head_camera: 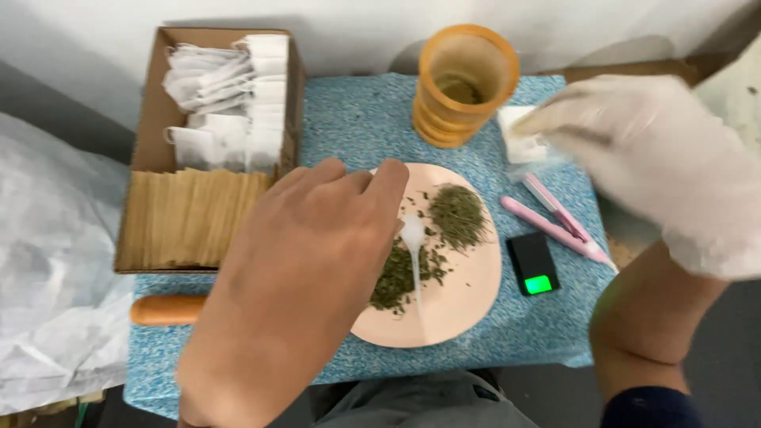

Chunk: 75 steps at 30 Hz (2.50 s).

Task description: The person fills a white tea bag with dried green herbs using a white plastic spoon. They scoop the herbs from a pink plate and place them into the bag held in their left hand. After filling, the bag is placed on a small digital scale, and the process is repeated with a new bag.

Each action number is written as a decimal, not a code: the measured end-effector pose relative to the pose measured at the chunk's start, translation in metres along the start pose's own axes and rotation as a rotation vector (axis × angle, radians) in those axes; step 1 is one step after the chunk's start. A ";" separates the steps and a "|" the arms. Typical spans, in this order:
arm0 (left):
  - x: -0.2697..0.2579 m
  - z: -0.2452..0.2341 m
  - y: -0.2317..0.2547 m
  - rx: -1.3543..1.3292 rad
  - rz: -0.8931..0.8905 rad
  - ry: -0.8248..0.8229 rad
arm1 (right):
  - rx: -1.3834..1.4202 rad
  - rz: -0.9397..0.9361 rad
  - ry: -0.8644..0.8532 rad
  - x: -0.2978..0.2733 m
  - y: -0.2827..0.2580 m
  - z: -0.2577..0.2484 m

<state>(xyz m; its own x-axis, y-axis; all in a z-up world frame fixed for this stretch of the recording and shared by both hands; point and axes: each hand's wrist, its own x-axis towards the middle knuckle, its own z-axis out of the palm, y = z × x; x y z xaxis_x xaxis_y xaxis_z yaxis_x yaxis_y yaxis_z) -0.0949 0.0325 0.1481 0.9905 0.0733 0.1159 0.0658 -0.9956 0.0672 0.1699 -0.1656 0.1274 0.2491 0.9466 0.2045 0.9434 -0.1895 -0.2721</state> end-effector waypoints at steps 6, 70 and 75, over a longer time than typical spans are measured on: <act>0.081 0.103 0.037 -0.289 0.210 -0.152 | 0.191 0.546 0.042 -0.034 0.104 0.057; 0.266 0.289 0.068 -0.460 0.133 0.097 | -0.220 0.138 0.520 -0.062 0.187 0.163; 0.290 0.332 0.052 -0.354 0.077 0.163 | -0.139 0.134 0.557 -0.062 0.185 0.152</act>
<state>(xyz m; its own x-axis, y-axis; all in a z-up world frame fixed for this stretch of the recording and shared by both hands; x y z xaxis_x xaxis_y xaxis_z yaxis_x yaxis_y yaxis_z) 0.2357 -0.0174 -0.1437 0.9569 0.0358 0.2881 -0.0820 -0.9187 0.3863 0.2959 -0.2193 -0.0782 0.4103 0.6395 0.6501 0.9061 -0.3666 -0.2113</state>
